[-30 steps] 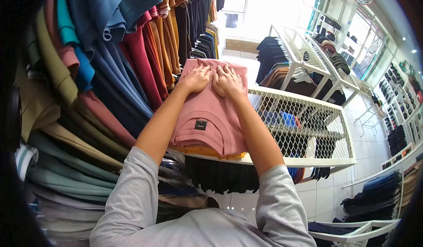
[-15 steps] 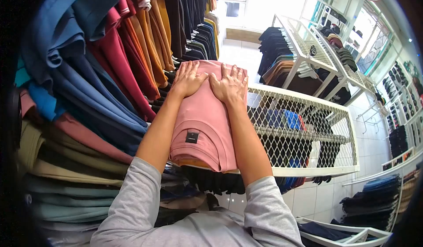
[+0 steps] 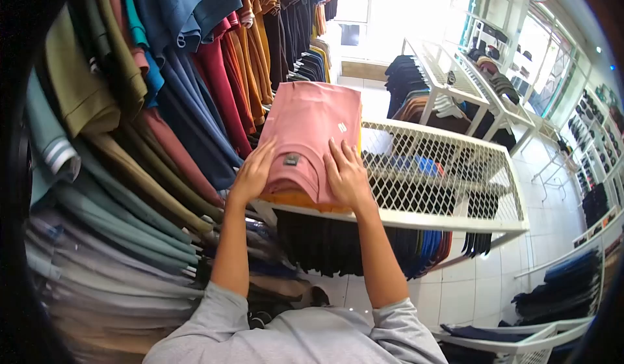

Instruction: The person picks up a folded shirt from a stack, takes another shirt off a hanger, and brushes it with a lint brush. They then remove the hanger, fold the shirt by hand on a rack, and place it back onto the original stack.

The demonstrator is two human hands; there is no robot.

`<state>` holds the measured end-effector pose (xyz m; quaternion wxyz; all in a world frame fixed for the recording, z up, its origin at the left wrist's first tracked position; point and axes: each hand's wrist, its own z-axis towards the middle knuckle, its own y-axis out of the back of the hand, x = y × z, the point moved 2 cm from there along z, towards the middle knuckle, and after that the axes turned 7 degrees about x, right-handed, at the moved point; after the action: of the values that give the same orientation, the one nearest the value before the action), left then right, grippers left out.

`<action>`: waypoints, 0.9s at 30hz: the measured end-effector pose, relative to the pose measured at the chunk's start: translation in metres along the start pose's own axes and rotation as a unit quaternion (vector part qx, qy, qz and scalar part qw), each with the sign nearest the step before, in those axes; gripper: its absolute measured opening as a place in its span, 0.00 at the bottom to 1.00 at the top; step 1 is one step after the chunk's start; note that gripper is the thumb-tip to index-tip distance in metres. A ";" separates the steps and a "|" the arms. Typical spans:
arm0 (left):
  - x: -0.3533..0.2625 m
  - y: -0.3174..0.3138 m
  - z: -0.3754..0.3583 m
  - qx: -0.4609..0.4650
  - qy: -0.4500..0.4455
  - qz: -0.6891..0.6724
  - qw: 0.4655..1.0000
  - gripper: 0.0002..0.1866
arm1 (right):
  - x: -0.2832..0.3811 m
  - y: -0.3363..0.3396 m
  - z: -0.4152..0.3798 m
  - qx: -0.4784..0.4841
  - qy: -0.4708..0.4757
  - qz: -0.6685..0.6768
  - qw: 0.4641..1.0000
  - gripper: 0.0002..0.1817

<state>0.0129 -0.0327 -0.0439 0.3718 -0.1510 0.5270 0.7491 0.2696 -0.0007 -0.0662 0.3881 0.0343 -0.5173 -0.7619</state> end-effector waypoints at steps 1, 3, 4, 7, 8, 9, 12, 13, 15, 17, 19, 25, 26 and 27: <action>-0.006 -0.006 -0.030 -0.045 -0.003 0.036 0.998 0.25 | 0.021 0.008 -0.022 -0.057 -0.054 0.097 0.992 0.25; -0.023 -0.023 -0.089 -0.085 -0.009 0.072 0.994 0.25 | 0.049 0.011 -0.069 -0.116 -0.074 0.150 0.979 0.28; -0.035 -0.036 -0.116 -0.104 0.031 0.049 0.993 0.27 | 0.061 0.011 -0.093 -0.115 -0.077 0.125 0.982 0.30; -0.054 -0.078 -0.199 -0.026 0.122 -0.048 0.991 0.32 | 0.082 -0.003 -0.166 -0.082 -0.109 0.088 0.987 0.38; -0.062 -0.095 -0.225 -0.002 0.147 -0.079 0.986 0.33 | 0.086 -0.009 -0.189 -0.071 -0.124 0.122 0.982 0.37; -0.069 -0.109 -0.248 0.030 0.173 -0.091 0.980 0.33 | 0.091 -0.012 -0.210 -0.061 -0.141 0.155 0.976 0.37; -0.092 -0.141 -0.305 0.108 0.201 -0.112 0.967 0.32 | 0.098 -0.015 -0.273 -0.021 -0.173 0.178 0.968 0.29; -0.098 -0.149 -0.320 0.123 0.203 -0.141 0.961 0.31 | 0.101 -0.013 -0.295 0.014 -0.191 0.204 0.960 0.27; -0.110 -0.162 -0.343 0.129 0.211 -0.154 0.957 0.29 | 0.102 -0.006 -0.337 0.017 -0.218 0.190 0.957 0.23; -0.122 -0.170 -0.357 0.156 0.205 -0.154 0.954 0.28 | 0.095 -0.004 -0.370 0.049 -0.227 0.183 0.955 0.22; -0.133 -0.175 -0.365 0.180 0.208 -0.169 0.947 0.28 | 0.095 0.012 -0.396 0.036 -0.251 0.184 0.950 0.20; -0.149 -0.205 -0.353 0.216 0.194 -0.179 0.940 0.28 | 0.069 0.048 -0.435 0.018 -0.351 0.219 0.910 0.18; -0.152 -0.212 -0.349 0.226 0.191 -0.184 0.937 0.29 | 0.062 0.053 -0.439 0.019 -0.367 0.222 0.903 0.18; -0.157 -0.218 -0.345 0.239 0.191 -0.189 0.933 0.30 | 0.054 0.057 -0.443 0.021 -0.385 0.227 0.895 0.19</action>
<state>0.2182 -0.3697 -0.2323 0.4234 -0.2948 0.7135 0.4740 0.4648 -0.3809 -0.2056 0.3201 -0.3716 -0.6358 -0.5960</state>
